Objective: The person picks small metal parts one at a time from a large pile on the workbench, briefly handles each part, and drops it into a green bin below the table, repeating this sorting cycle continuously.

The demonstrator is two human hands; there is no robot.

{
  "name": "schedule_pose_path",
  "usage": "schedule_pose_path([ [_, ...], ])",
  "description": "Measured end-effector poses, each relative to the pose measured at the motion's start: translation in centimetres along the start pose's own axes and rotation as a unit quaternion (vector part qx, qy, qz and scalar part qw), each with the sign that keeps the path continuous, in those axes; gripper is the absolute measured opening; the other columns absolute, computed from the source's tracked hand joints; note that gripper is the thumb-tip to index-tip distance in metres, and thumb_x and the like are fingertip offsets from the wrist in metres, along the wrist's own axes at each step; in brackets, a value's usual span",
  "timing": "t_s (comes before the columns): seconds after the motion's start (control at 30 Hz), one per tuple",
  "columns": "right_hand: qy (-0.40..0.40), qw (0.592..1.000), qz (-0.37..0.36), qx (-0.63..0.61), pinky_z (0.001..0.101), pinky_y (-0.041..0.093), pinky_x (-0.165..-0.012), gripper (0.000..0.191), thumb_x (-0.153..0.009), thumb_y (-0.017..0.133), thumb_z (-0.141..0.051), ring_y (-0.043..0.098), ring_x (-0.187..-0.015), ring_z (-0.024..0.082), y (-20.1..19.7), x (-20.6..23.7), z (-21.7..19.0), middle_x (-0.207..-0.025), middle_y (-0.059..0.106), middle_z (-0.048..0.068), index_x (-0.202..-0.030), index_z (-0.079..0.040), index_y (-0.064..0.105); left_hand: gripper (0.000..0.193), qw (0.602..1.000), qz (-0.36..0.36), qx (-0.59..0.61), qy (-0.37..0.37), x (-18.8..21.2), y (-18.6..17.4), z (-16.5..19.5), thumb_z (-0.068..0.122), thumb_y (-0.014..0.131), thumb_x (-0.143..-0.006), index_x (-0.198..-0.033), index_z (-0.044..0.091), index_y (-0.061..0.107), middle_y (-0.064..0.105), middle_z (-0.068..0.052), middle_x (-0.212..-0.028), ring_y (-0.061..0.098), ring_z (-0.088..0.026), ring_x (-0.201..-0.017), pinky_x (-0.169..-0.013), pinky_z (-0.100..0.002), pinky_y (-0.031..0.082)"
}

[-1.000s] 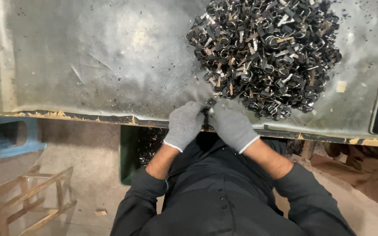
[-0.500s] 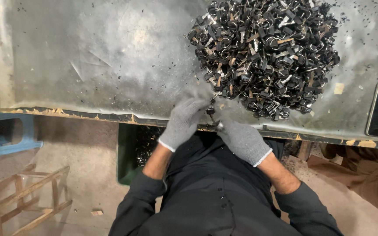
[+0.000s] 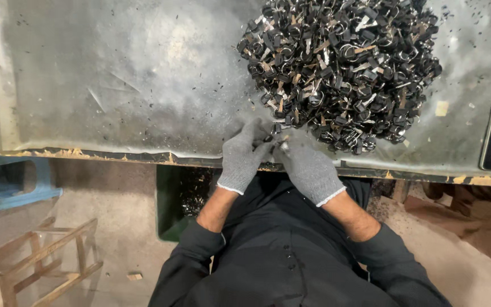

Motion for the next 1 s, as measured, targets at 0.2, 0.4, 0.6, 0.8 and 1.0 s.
schedule_pose_path([
  [0.2, 0.045, 0.998, -0.001, -0.046, 0.0524, 0.054, -0.079, 0.032, -0.091, 0.068, -0.023, 0.065, -0.096, 0.042, 1.0, -1.4, 0.2, -0.097, 0.066, 0.022, -0.109, 0.002, 0.06, 0.022, 0.994, -0.037, -0.103, -0.002, 0.8, 0.3, -0.3, 0.018, 0.077, -0.081, -0.102, 0.012, 0.072, 0.073, -0.008, -0.091, 0.07, -0.031, -0.087, -0.075, -0.043, 0.055],
  [0.4, 0.069, 0.997, -0.038, 0.009, 0.0504, 0.056, -0.075, 0.024, -0.101, 0.057, -0.016, 0.068, -0.091, 0.04, 0.8, -1.9, -0.2, -0.101, 0.066, 0.023, -0.115, 0.004, 0.059, 0.016, 0.989, -0.054, -0.133, 0.042, 0.8, 0.3, 0.3, 0.012, 0.072, -0.085, -0.102, 0.012, 0.071, 0.07, -0.008, -0.092, 0.068, -0.031, -0.088, -0.077, -0.044, 0.055],
  [0.6, -0.007, 0.995, -0.034, -0.089, 0.0474, 0.055, -0.075, 0.02, -0.096, 0.06, -0.016, 0.067, -0.089, 0.038, -0.3, -2.0, 0.5, -0.095, 0.067, 0.022, -0.104, 0.002, 0.063, 0.02, 0.983, -0.053, -0.162, 0.07, 0.9, 0.5, 0.6, 0.011, 0.071, -0.082, -0.103, 0.01, 0.07, 0.068, -0.009, -0.091, 0.068, -0.03, -0.087, -0.074, -0.043, 0.055],
  [0.8, 0.08, 0.994, -0.054, 0.04, 0.0488, 0.057, -0.077, 0.021, -0.103, 0.052, -0.016, 0.07, -0.092, 0.038, 2.3, -1.7, -0.1, -0.098, 0.069, 0.022, -0.115, 0.0, 0.058, 0.02, 0.978, -0.049, -0.167, 0.111, 1.2, 0.7, 0.9, 0.009, 0.071, -0.087, -0.107, 0.009, 0.068, 0.068, -0.008, -0.093, 0.068, -0.03, -0.09, -0.075, -0.042, 0.055],
  [1.0, 0.036, 0.998, -0.023, -0.056, 0.0516, 0.054, -0.079, 0.027, -0.094, 0.062, -0.021, 0.068, -0.091, 0.042, 0.2, -2.1, 1.0, -0.095, 0.069, 0.024, -0.111, 0.0, 0.059, 0.035, 0.991, -0.025, -0.118, 0.055, 0.7, 0.5, -0.2, 0.014, 0.075, -0.083, -0.115, 0.006, 0.065, 0.069, -0.009, -0.091, 0.068, -0.032, -0.084, -0.072, -0.045, 0.054],
])
Point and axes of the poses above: each hand's wrist, its own x-axis away from the middle knuckle, its own y-axis out of the palm, z = x × y, the point moved 5 cm from there along -x, towards the middle knuckle
